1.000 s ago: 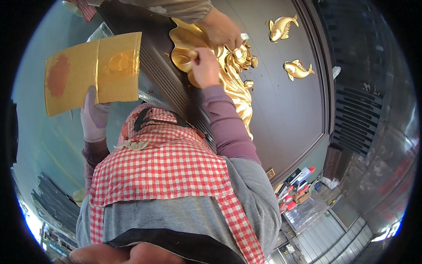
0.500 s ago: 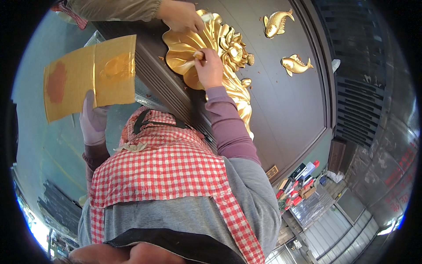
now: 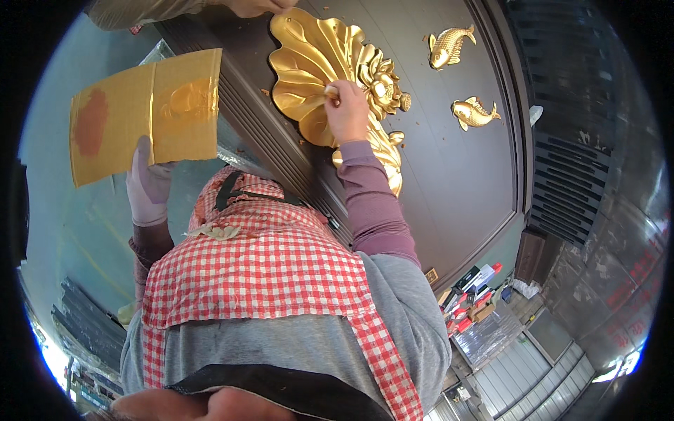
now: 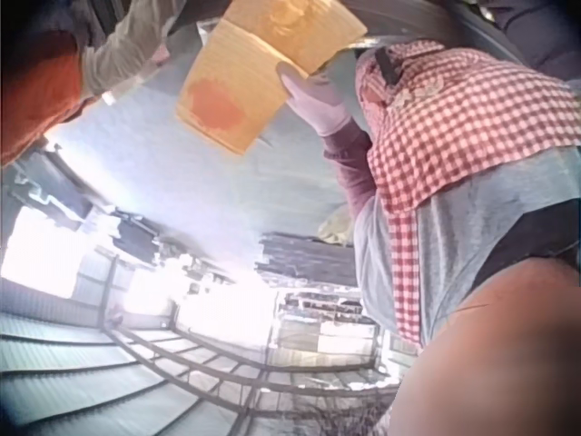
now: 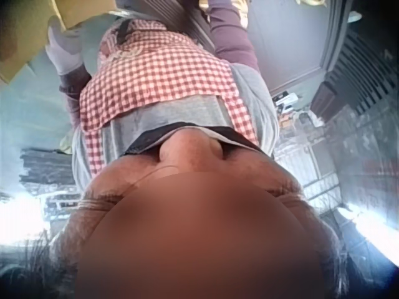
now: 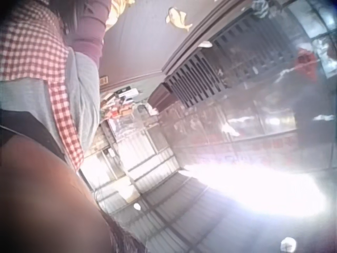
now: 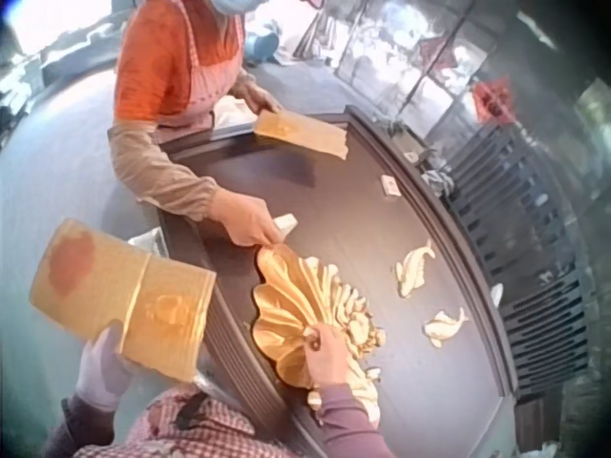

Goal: The person applies gold leaf to a decorative relief on a large panel. They hold a gold-leaf sheet in one hand and use a small tool to press and smooth the leaf onto the raised floral and fish motifs. The person occasionally repositions the sheet and continues pressing the leaf into the contours of the relief.

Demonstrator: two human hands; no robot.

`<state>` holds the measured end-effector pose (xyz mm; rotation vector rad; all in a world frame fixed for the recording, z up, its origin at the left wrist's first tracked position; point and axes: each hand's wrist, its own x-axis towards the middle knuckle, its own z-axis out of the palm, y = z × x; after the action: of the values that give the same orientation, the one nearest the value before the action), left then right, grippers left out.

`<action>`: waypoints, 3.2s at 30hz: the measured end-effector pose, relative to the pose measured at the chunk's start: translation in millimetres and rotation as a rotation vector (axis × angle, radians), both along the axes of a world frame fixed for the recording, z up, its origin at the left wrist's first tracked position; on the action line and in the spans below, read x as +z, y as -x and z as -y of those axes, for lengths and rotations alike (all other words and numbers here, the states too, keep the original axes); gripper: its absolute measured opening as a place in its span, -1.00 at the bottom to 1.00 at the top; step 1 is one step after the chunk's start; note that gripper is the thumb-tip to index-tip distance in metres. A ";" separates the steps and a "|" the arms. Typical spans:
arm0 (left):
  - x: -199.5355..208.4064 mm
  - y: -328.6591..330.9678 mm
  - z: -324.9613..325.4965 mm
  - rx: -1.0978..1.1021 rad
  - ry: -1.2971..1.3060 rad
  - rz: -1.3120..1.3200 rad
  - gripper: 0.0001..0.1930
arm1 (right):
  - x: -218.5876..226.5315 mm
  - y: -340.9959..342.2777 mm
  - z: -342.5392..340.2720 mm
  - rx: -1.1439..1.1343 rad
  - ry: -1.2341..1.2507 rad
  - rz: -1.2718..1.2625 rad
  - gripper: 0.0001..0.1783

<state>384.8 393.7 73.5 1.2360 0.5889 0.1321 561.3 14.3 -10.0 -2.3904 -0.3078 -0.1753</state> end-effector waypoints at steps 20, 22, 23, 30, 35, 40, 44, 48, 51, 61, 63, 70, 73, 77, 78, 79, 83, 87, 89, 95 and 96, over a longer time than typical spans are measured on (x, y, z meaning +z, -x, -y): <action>-21.7 19.0 -35.4 -0.134 -0.543 0.036 -0.55 | 3.8 -54.5 -86.0 0.257 -0.090 -0.120 -0.78; -15.5 16.5 -35.6 -0.015 -0.301 0.025 -0.53 | 4.5 -55.6 -67.8 0.219 0.042 -0.143 -0.76; -14.9 14.5 -34.9 0.033 -0.183 0.015 -0.53 | 1.2 -56.6 -55.5 0.201 0.108 -0.152 -0.75; -18.5 9.7 -39.4 0.042 -0.097 0.008 -0.55 | -0.5 -53.0 -78.7 0.199 0.062 -0.113 -0.72; -22.2 13.2 -46.1 -0.178 -0.926 0.072 -0.55 | 15.2 -48.2 -24.3 0.210 0.204 -0.105 -0.75; -35.6 14.1 -44.5 0.059 -0.332 0.066 -0.38 | 11.3 -22.7 11.7 -0.045 -0.029 -0.163 -0.71; -29.6 7.9 -37.6 -0.053 -0.531 0.079 -0.41 | -5.2 -24.8 -19.9 -0.043 0.124 0.012 -0.75; -14.8 14.8 -36.9 -0.246 -0.906 0.045 -0.51 | -3.7 -37.9 -32.7 0.076 0.159 0.042 -0.79; -10.1 11.6 -31.5 -0.248 -1.047 0.021 -0.54 | 8.9 -31.8 -13.6 0.069 0.209 -0.089 -0.76; -16.9 5.7 -16.1 0.006 -0.093 0.034 -0.58 | 10.9 -33.6 -18.8 0.115 0.242 0.004 -0.84; -20.9 8.2 -16.0 -0.075 -0.393 0.073 -0.58 | 7.7 -26.7 6.5 0.065 0.286 -0.024 -0.82; 0.2 8.4 -4.7 -0.127 -0.470 -0.076 -0.44 | 27.9 -10.9 23.8 -0.278 -0.367 -0.202 -0.70; 11.4 -5.2 20.0 -0.253 -1.048 0.148 -0.40 | 54.1 -4.0 8.3 -0.237 -0.804 -0.265 -0.68; 14.7 -10.1 32.5 -0.332 -1.076 0.210 -0.40 | 149.3 21.3 -36.4 0.055 -0.917 -0.392 -0.64; 12.9 -10.8 33.8 -0.355 -1.076 0.210 -0.40 | 161.7 25.5 -42.9 0.158 -0.863 -0.359 -0.63; 12.6 -11.8 35.2 -0.372 -1.119 0.229 -0.40 | 171.6 27.2 -47.0 0.256 -0.802 -0.322 -0.62; 4.6 -9.3 34.4 -0.408 -1.181 0.236 -0.42 | 202.9 25.4 -62.5 0.446 -0.257 0.006 -0.63; 7.4 -5.8 35.6 -0.413 -1.238 0.239 -0.44 | 201.4 20.3 -73.7 0.526 -0.237 0.031 -0.65; 12.8 -6.6 37.9 -0.409 -1.308 0.279 -0.45 | 199.9 19.7 -78.7 0.535 -0.200 0.042 -0.66; 12.5 -13.7 33.7 -0.433 -1.390 0.339 -0.45 | 199.5 12.3 -64.6 0.397 -0.122 -0.009 -0.69; 12.9 -15.1 31.4 -0.447 -1.301 0.280 -0.45 | 191.3 10.4 -54.8 0.299 -0.221 -0.041 -0.69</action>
<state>399.9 362.3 86.3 2.5153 -0.1217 0.3294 550.9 69.1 181.3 -2.0983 -0.5893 -0.0197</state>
